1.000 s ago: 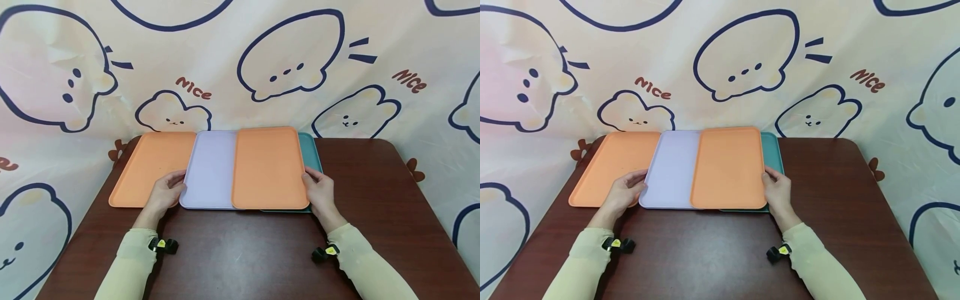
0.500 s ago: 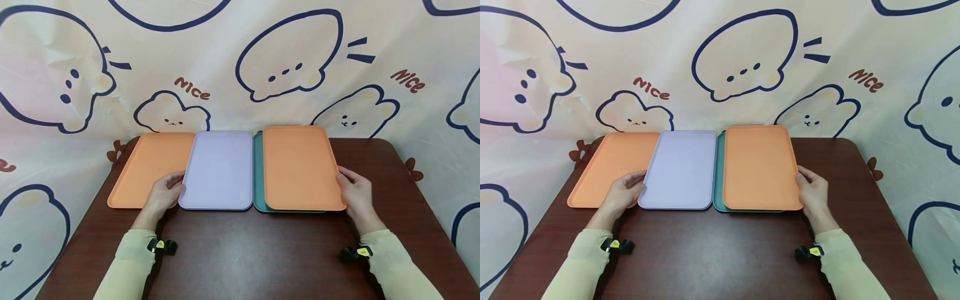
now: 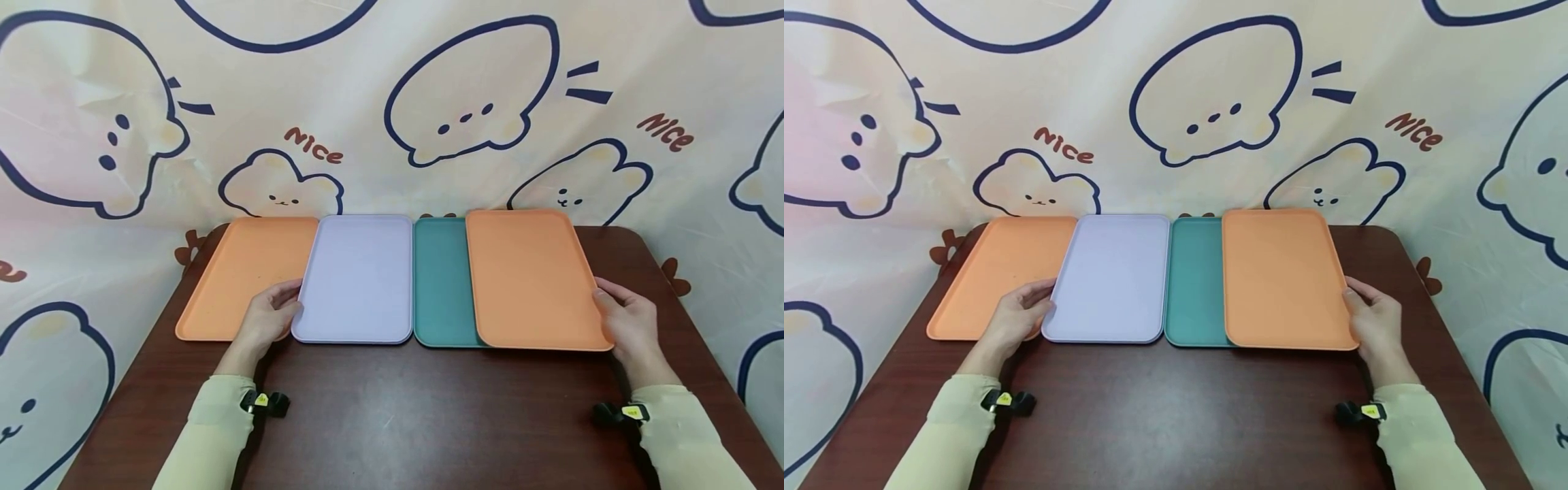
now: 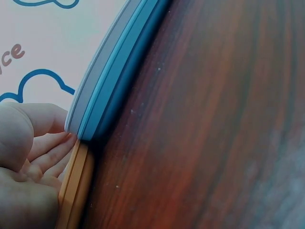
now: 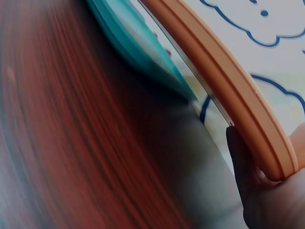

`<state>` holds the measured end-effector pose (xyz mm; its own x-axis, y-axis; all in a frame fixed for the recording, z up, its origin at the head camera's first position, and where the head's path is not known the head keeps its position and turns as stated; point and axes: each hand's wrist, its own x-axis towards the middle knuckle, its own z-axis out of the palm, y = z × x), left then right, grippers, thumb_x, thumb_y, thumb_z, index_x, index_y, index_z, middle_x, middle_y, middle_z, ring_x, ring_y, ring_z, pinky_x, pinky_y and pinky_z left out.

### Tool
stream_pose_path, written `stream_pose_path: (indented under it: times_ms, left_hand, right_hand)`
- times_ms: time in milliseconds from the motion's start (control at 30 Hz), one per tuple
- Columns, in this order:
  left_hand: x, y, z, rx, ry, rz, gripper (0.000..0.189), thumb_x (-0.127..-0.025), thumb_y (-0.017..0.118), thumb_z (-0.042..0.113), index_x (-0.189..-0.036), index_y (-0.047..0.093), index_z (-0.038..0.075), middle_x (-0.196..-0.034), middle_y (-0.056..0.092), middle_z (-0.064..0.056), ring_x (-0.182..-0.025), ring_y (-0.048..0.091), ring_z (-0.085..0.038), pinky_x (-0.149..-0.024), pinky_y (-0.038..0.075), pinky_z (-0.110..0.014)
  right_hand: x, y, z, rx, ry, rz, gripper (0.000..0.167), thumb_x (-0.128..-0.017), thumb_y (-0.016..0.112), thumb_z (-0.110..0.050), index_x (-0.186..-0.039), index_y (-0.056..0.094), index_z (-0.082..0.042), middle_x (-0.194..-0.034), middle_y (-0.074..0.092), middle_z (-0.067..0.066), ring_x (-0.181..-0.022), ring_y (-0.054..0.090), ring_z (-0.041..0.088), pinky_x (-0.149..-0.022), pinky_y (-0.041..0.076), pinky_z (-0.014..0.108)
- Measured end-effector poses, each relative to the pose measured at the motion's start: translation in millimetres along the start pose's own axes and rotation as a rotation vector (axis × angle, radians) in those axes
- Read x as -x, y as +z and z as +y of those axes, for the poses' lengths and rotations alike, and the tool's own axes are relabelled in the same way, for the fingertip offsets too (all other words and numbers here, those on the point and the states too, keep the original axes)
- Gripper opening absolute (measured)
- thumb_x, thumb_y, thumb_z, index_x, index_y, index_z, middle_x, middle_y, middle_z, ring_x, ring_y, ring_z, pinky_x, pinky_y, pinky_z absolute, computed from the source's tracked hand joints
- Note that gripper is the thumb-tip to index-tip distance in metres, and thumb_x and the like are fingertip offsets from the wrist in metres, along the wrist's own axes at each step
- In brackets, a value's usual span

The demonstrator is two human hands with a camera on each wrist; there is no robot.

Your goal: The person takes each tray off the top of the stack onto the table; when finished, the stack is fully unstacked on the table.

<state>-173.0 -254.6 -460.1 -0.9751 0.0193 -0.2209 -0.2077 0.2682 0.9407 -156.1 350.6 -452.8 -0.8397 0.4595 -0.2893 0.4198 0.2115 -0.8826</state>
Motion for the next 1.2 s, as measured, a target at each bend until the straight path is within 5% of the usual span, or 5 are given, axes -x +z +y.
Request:
stream_pose_path:
  times_ms: [167, 267, 433, 1000, 1200]
  left_hand:
    - [0.6, -0.4, 0.4, 0.002, 0.003, 0.005, 0.056, -0.108, 0.056, 0.0, -0.162, 0.043, -0.003, -0.167, 0.043, -0.028, -0.157, 0.041, -0.039, -0.088, 0.048, -0.005]
    - [0.7, -0.1, 0.7, 0.002, 0.006, 0.005, 0.056, -0.107, 0.056, 0.0, -0.161, 0.043, -0.003, -0.167, 0.043, -0.029, -0.157, 0.041, -0.039, -0.089, 0.048, -0.004]
    - [0.8, 0.3, 1.4, -0.017, 0.001, 0.005, 0.056, -0.108, 0.057, 0.001, -0.162, 0.043, -0.002, -0.168, 0.043, -0.028, -0.157, 0.041, -0.039, -0.088, 0.047, -0.004]
    - [0.9, -0.2, 0.9, -0.034, -0.005, 0.008, 0.056, -0.108, 0.058, 0.002, -0.162, 0.044, -0.001, -0.168, 0.044, -0.027, -0.157, 0.042, -0.038, -0.088, 0.046, -0.003]
    - [0.6, -0.1, 0.8, -0.033, 0.006, 0.01, 0.055, -0.108, 0.058, 0.002, -0.161, 0.045, -0.002, -0.167, 0.044, -0.027, -0.157, 0.042, -0.039, -0.088, 0.046, -0.003]
  right_hand:
    - [-8.4, -18.6, 6.3, -0.007, 0.03, 0.011, 0.052, -0.112, 0.056, -0.035, -0.161, 0.052, -0.017, -0.164, 0.051, 0.011, -0.092, 0.059, -0.008, -0.071, 0.056, 0.011]
    - [-13.0, -32.1, 9.0, -0.073, 0.028, 0.007, 0.053, -0.11, 0.062, -0.034, -0.159, 0.054, -0.016, -0.139, 0.065, -0.001, -0.088, 0.06, -0.008, -0.068, 0.056, 0.012]
    - [-22.4, -55.9, 11.2, -0.18, 0.009, -0.017, 0.053, -0.107, 0.068, -0.031, -0.157, 0.058, -0.018, -0.103, 0.058, -0.024, -0.082, 0.063, -0.009, -0.065, 0.056, 0.013]
    - [-44.0, -97.8, 24.7, -0.206, 0.019, -0.009, 0.046, -0.103, 0.074, -0.032, -0.148, 0.067, -0.03, -0.096, 0.059, -0.028, -0.077, 0.062, -0.009, -0.062, 0.055, 0.013]
    - [-53.7, -101.8, 24.8, -0.044, 0.005, 0.005, 0.053, -0.107, 0.067, -0.034, -0.158, 0.057, -0.023, -0.097, 0.056, -0.033, -0.077, 0.06, -0.012, -0.062, 0.054, 0.013]
